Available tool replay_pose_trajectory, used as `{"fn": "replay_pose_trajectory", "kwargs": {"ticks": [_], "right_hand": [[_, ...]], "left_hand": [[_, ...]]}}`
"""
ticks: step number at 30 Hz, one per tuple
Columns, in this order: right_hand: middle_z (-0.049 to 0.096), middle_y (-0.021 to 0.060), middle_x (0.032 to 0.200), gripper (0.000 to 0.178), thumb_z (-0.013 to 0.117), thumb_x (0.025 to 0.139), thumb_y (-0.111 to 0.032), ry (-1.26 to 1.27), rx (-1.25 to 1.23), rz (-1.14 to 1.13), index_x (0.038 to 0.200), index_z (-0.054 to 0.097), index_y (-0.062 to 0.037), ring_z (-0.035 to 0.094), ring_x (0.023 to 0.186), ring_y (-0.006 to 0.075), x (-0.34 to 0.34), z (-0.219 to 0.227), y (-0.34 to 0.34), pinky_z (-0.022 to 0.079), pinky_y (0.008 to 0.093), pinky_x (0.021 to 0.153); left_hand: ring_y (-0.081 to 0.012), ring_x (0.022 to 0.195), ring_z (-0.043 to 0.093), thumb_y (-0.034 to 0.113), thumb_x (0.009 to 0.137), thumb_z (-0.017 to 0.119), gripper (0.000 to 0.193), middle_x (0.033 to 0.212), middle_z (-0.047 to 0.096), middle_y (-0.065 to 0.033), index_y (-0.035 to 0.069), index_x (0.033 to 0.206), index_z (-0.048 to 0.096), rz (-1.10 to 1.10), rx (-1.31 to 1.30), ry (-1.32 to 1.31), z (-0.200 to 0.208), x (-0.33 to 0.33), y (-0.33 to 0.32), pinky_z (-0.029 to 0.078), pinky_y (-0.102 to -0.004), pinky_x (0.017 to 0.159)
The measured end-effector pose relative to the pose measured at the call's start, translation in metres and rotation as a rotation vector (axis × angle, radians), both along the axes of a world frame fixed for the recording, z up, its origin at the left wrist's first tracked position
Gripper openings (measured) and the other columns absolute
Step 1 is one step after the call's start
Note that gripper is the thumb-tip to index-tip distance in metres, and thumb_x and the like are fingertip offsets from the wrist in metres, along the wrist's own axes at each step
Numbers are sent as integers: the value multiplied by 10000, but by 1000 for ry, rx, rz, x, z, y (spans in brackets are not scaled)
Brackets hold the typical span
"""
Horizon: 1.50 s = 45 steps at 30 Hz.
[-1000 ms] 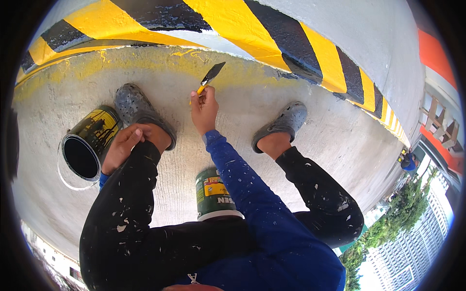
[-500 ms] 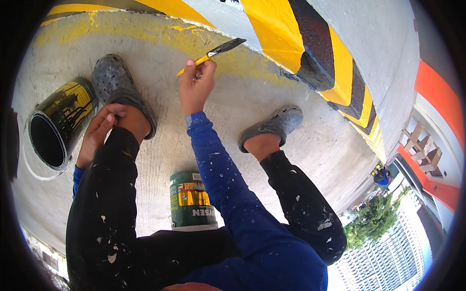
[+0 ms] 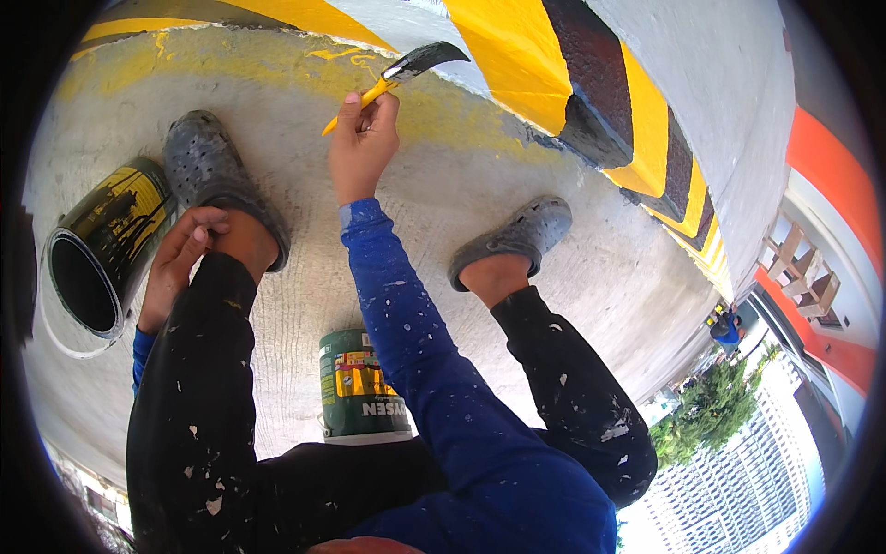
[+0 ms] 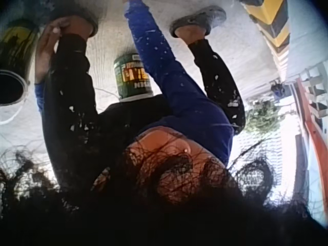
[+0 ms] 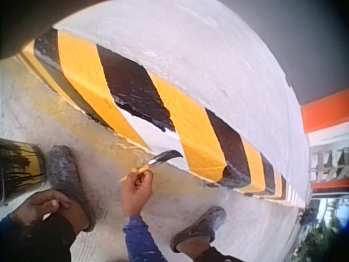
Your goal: The person paints black and yellow diagonal safety stripes on a concrete curb using a paintbrush and two paint cans. They repeatedly dip the brush into black and yellow paint, applying alternating stripes along the curb edge.
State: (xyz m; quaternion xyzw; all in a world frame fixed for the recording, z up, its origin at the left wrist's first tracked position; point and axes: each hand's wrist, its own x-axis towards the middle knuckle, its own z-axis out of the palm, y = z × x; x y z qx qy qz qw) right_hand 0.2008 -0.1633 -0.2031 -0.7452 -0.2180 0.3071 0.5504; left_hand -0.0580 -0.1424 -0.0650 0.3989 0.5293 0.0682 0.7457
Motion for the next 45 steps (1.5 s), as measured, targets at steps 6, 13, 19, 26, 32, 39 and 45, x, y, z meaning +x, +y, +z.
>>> {"fn": "replay_pose_trajectory", "kwargs": {"ticks": [6,13,19,26,32,39,45], "right_hand": [[660,38,895,270,536,1127,-200,120,35,109,1305,579,-2,578,795,59,-4,25,-33,485,243,710],[661,26,941,311,547,1123,-181,169,52,9,1363,566,17,592,883,68,-2,46,-44,485,236,788],[608,-6,888,397,681,1064,-217,43,-20,-12,1377,561,-2,540,770,43,8,31,-50,473,240,670],[561,-23,819,329,739,1031,-199,67,-1,-166,1257,581,-20,498,715,37,3,24,-30,435,227,635],[594,0,846,356,724,1037,-182,46,29,-144,1288,537,-13,529,721,52,3,17,-22,464,245,632],[561,-19,830,341,735,1030,-178,50,54,-167,1278,570,-13,500,730,42,-2,17,-16,440,234,649],[589,-1,841,354,727,1032,-177,83,43,-161,1284,542,-10,524,730,58,-5,17,-12,464,250,650]], "left_hand": [[-147,1160,557,304,1128,504,347,1170,641,-62,32,1301,634,-34,5,1,-7,-1,0,384,-297,1063],[-150,1148,555,328,1118,519,360,1158,636,-57,30,1285,637,-32,22,30,-3,0,-1,381,-295,1058],[-152,1151,556,317,1118,515,349,1154,639,-61,32,1278,640,-30,32,24,-7,1,-2,384,-297,1061],[-157,1168,567,288,1117,517,335,1163,654,-69,25,1279,644,-2,24,33,-6,0,-4,395,-301,1062],[-157,1170,568,280,1117,518,327,1162,654,-68,25,1276,646,7,15,16,-7,0,-4,395,-303,1072],[-157,1172,570,270,1114,522,319,1157,655,-66,25,1273,648,1,10,19,-7,-2,-3,394,-304,1081],[-155,1176,563,277,1111,524,322,1159,649,-63,28,1275,647,30,-6,4,-10,-3,-6,384,-300,1090]]}}
